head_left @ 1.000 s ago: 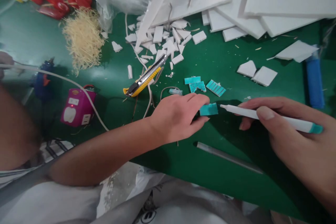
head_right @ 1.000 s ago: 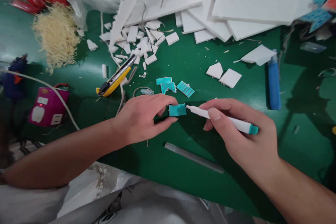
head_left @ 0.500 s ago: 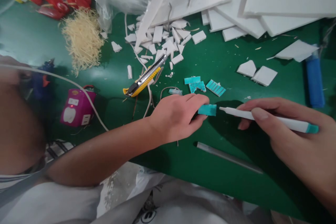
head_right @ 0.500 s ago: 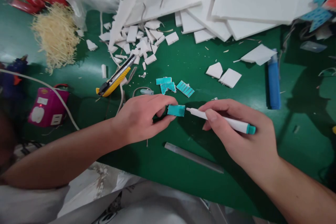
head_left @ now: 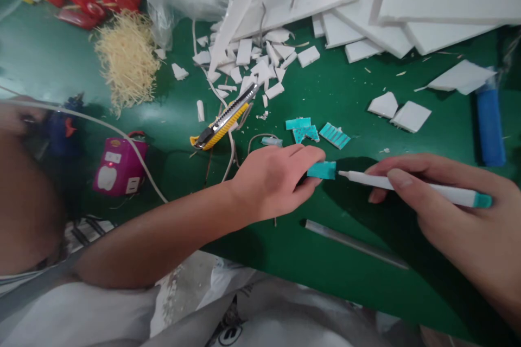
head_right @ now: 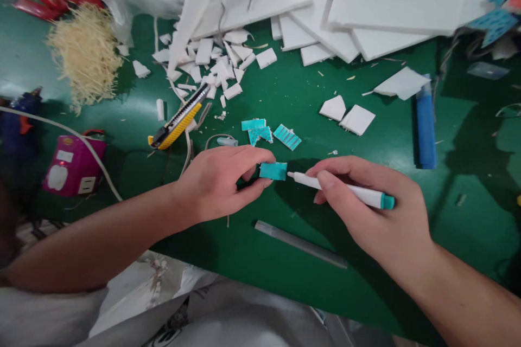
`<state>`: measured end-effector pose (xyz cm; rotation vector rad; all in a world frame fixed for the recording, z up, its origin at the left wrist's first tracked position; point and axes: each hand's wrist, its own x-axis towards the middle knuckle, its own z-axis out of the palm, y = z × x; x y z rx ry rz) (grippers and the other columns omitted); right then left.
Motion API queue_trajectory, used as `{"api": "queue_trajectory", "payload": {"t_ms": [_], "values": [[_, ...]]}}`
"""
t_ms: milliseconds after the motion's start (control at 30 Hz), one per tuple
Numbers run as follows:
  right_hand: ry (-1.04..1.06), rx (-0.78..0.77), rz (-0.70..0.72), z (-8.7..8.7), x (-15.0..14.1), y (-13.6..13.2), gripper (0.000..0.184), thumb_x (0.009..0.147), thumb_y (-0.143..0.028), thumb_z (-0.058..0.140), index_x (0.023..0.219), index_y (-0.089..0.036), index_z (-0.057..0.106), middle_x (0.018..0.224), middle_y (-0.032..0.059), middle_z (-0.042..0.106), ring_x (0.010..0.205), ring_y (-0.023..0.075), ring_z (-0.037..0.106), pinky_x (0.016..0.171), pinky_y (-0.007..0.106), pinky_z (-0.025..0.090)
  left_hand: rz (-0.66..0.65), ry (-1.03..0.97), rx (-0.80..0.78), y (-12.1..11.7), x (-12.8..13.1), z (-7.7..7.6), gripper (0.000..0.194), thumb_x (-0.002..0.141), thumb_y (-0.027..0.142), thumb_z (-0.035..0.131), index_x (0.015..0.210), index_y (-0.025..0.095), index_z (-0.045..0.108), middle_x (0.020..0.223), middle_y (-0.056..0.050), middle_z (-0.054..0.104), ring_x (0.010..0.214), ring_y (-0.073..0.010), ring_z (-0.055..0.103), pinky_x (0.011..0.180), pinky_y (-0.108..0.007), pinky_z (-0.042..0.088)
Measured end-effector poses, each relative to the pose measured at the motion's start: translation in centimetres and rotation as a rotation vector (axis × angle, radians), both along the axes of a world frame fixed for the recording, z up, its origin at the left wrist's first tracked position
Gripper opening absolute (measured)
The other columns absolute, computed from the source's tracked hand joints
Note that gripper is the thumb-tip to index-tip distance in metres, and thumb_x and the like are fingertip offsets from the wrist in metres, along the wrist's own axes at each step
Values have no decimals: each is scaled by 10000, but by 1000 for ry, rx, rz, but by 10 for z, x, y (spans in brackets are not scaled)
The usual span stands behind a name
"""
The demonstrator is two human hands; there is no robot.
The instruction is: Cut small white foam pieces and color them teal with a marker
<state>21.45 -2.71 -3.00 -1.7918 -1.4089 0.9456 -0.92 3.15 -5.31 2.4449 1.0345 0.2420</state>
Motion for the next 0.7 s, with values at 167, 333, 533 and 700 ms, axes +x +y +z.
{"api": "queue_trajectory", "payload": {"t_ms": [167, 333, 533, 700], "values": [[5, 9, -21, -2, 0, 1, 157, 857, -423, 652, 782, -324, 747, 634, -26, 694, 555, 154, 627, 512, 276, 509, 3, -23, 5, 0, 0, 1, 160, 911, 269, 555, 1044, 207, 619, 697, 49, 597, 612, -123, 559, 585, -253, 370], [3, 4, -17, 0, -1, 3, 173, 834, -386, 666, 724, -281, 749, 581, -16, 676, 530, 146, 609, 496, 265, 497, -4, -13, 3, -1, 0, 0, 210, 903, 253, 536, 1087, 212, 628, 703, 43, 616, 633, -132, 584, 604, -259, 392], [-15, 20, -9, 0, -1, 5, 194, 850, -394, 651, 755, -267, 762, 608, -6, 690, 563, 141, 626, 519, 259, 500, 26, -25, 26, -3, 0, 1, 454, 859, 223, 575, 1307, 158, 544, 736, 31, 648, 624, -141, 616, 608, -264, 433], [7, 34, -9, -2, -1, 6, 177, 847, -378, 654, 740, -274, 751, 599, -17, 686, 561, 138, 631, 511, 254, 496, 84, 125, 242, -6, 4, 6, 396, 887, 506, 647, 1061, 151, 628, 819, -34, 698, 707, -211, 675, 606, -305, 433]]}}
